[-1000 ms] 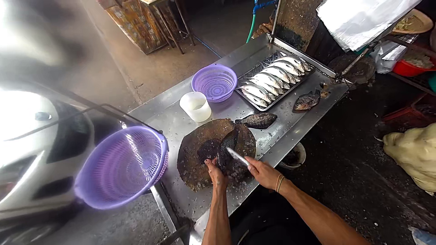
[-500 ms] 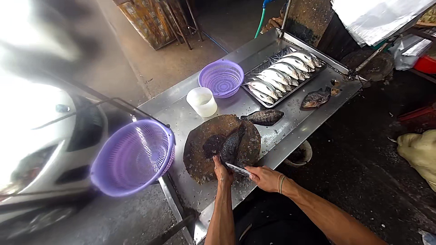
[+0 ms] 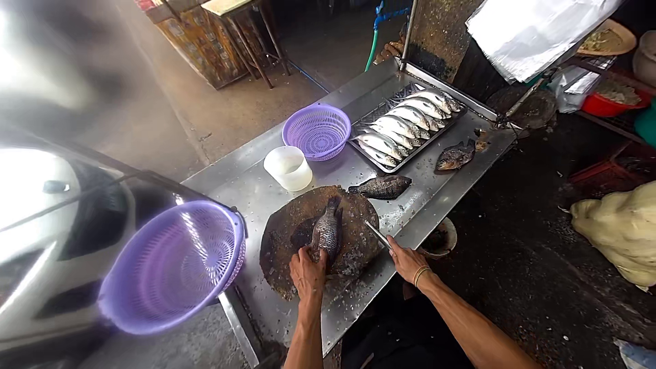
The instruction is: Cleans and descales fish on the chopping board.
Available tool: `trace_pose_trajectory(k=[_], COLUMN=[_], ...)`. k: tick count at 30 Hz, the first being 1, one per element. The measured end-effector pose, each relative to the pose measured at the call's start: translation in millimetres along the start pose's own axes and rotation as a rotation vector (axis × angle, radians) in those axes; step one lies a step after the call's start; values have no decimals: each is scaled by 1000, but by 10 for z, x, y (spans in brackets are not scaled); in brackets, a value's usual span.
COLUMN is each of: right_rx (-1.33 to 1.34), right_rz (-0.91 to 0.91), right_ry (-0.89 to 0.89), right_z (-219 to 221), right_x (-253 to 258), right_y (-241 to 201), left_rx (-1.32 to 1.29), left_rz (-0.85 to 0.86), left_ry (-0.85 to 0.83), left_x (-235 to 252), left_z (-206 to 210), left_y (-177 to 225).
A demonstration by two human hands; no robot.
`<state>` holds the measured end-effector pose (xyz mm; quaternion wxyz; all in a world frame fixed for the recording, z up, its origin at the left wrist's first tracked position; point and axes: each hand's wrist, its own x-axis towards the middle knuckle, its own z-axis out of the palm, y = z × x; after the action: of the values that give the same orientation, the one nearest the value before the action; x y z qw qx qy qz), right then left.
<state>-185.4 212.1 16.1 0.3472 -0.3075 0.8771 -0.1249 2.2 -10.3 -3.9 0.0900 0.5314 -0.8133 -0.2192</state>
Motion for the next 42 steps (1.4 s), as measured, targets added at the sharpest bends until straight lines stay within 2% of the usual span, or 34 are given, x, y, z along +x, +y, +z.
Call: trace_pose_trajectory(k=[1, 3, 6, 7, 9, 11, 14, 15, 17, 19, 22, 24, 27, 28, 30, 31, 34, 36, 39, 42], right_rx=[6, 150, 552, 620, 591, 466, 345, 332, 296, 188, 25, 95, 204, 179, 76, 69, 231, 239, 123, 335], right_rz=[35, 4, -74, -86, -138, -192, -226, -230, -234, -258, -260, -276, -341, -351, -375, -395, -435, -448, -453, -450], right_ry=[-72, -6, 110, 89, 23, -72, -44, 8, 49, -35, -188, -118, 2, -43, -198, -213, 19, 5, -129, 80], right_z=[-37, -117, -161, -158, -166, -172, -253, -289, -209, -120, -444, -505, -130, -129, -400, -487, -327, -46, -265, -264], right_x=[21, -84, -121, -130, -152, -245, -164, -67, 16, -104, -255, -153, -142, -220, -273, -275, -167, -277, -369, -174], right_y=[-72, -187, -205, -188, -162, -288, -562, -645, -783, -828, -804, -834, -812, -755, -658, -648, -807, -745, -570, -760], left_rx=[-31, -68, -31, -5, -30, -296, -1063, -1239, -1398, -1409, -1404, -1475, -1613, -1642, -1710, -1729, -1812, -1861, -1802, -1766], left_rz=[-78, -145, -90, -83, -117, -280, -583, -615, -656, -700, -775, -807, -827, -833, -827, -826, -808, -805, -790, -784], left_ry=[-45, -159, -288, -322, -368, -398, -253, -196, -98, -19, -31, -75, -122, -130, -124, -122, -123, -145, -198, -225], left_x=[44, 104, 261, 306, 382, 311, 208, 237, 269, 301, 309, 256, 191, 180, 185, 160, 178, 204, 307, 278], left_z=[-35, -68, -35, -16, 17, -22, 136, 187, 231, 220, 201, 176, 35, 3, -38, -25, -14, -49, -121, -98], left_y=[21, 104, 355, 432, 595, 658, 725, 801, 914, 911, 762, 732, 866, 842, 769, 727, 805, 784, 637, 652])
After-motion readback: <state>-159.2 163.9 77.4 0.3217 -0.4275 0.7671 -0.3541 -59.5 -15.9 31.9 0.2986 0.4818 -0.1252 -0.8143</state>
